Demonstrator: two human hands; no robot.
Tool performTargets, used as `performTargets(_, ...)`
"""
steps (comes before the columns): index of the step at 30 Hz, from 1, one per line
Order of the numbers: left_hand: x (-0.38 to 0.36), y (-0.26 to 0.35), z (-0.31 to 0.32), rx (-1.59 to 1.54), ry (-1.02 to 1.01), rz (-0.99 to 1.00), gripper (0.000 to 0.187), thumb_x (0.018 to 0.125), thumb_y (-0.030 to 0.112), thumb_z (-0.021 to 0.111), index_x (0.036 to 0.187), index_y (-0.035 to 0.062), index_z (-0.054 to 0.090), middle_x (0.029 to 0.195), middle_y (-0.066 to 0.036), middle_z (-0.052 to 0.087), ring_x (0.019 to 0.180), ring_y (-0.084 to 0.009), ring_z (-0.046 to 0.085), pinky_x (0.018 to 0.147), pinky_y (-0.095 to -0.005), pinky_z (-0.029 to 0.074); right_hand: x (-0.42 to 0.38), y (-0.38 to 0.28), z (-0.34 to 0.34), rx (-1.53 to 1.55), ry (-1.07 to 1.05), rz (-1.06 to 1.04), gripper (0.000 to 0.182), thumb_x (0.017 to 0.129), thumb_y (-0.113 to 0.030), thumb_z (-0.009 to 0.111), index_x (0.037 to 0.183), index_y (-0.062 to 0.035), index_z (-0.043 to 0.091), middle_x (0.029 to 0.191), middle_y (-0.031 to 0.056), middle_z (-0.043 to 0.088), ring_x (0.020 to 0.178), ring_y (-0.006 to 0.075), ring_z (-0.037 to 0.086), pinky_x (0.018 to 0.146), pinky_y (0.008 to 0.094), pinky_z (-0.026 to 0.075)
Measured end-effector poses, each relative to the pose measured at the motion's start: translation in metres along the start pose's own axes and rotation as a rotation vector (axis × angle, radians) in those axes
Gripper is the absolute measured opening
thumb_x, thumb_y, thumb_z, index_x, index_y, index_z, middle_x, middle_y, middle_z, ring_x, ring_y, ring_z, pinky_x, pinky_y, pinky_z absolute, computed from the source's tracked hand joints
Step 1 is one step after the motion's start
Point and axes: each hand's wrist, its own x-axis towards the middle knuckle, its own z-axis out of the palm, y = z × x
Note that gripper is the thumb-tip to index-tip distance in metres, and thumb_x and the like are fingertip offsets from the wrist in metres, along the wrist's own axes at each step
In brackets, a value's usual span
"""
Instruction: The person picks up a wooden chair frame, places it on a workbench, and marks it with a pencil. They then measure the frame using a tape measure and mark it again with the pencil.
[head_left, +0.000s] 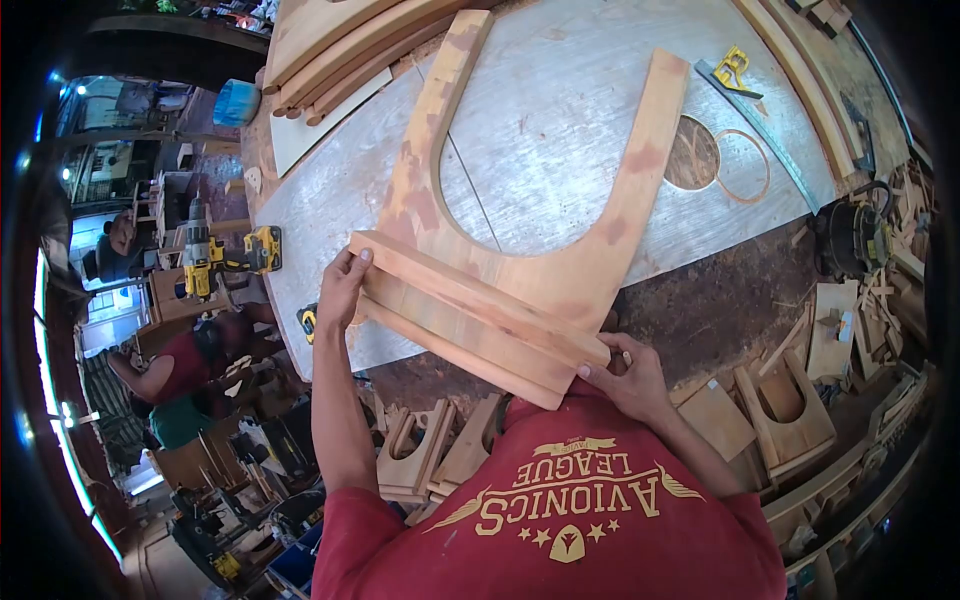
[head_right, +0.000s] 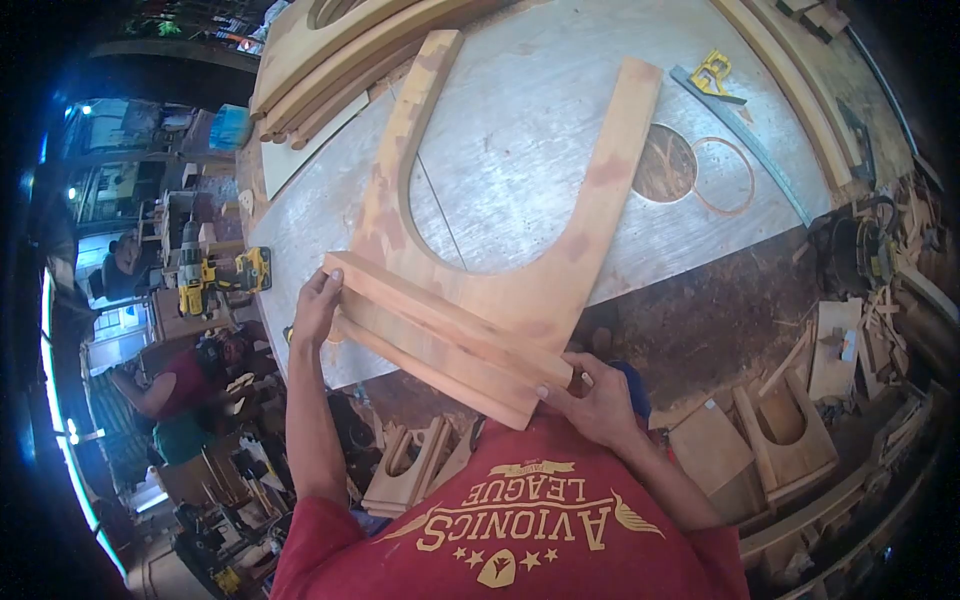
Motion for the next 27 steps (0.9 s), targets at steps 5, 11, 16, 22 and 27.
performTargets(5, 0.000, -0.001, 0.001, -0.023, 0.008, -0.006, 0.046, 0.097, 0.036, 0.066, 0.126, 0.0008, 0.063, 0.106, -0.003, 0.069, 0.092, -0.0111, 0.060, 0.083, -0.0276, 0.046, 0.001, 0.005, 0.000, -0.005, 0.002, -0.050, 0.047, 0.080, -0.028, 0.084, 0.113, 0.0015, 0.067, 0.099, 0.0132, 0.074, 0.091, 0.0160, 0.070, 0.082, 0.0315, 0.055)
performTargets(11, -0.001, 0.001, 0.002, -0.035, -0.001, 0.011, 0.044, 0.099, 0.034, 0.064, 0.127, 0.0005, 0.062, 0.107, -0.003, 0.068, 0.094, -0.0106, 0.059, 0.085, -0.0274, 0.046, 0.003, 0.018, 0.004, 0.025, 0.012, -0.077, 0.048, 0.081, -0.029, 0.083, 0.112, 0.0016, 0.067, 0.099, 0.0142, 0.074, 0.092, 0.0174, 0.070, 0.083, 0.0326, 0.055)
performTargets(16, 0.000, 0.000, -0.001, -0.010, -0.006, -0.008, 0.045, 0.098, 0.035, 0.065, 0.127, 0.0003, 0.062, 0.108, -0.004, 0.069, 0.095, -0.0113, 0.060, 0.085, -0.0285, 0.047, 0.002, 0.014, 0.003, 0.025, 0.010, -0.070, 0.048, 0.080, -0.029, 0.084, 0.113, 0.0016, 0.067, 0.099, 0.0142, 0.074, 0.093, 0.0165, 0.070, 0.083, 0.0320, 0.054)
performTargets(22, -0.001, 0.003, 0.000, 0.005, -0.011, -0.005, 0.047, 0.098, 0.037, 0.065, 0.127, 0.0006, 0.062, 0.109, -0.005, 0.068, 0.098, -0.0132, 0.060, 0.088, -0.0296, 0.046, 0.001, 0.012, 0.003, 0.039, 0.012, -0.055, 0.048, 0.080, -0.027, 0.084, 0.114, 0.0026, 0.066, 0.098, 0.0135, 0.074, 0.092, 0.0160, 0.069, 0.082, 0.0312, 0.054)
performTargets(27, -0.003, 0.007, 0.000, 0.035, -0.007, -0.023, 0.052, 0.098, 0.038, 0.064, 0.132, -0.0012, 0.058, 0.112, -0.007, 0.068, 0.101, -0.0141, 0.060, 0.092, -0.0315, 0.046, 0.002, 0.021, 0.004, 0.046, 0.019, -0.079, 0.049, 0.079, -0.029, 0.084, 0.112, 0.0023, 0.066, 0.099, 0.0143, 0.074, 0.091, 0.0171, 0.070, 0.082, 0.0321, 0.055)
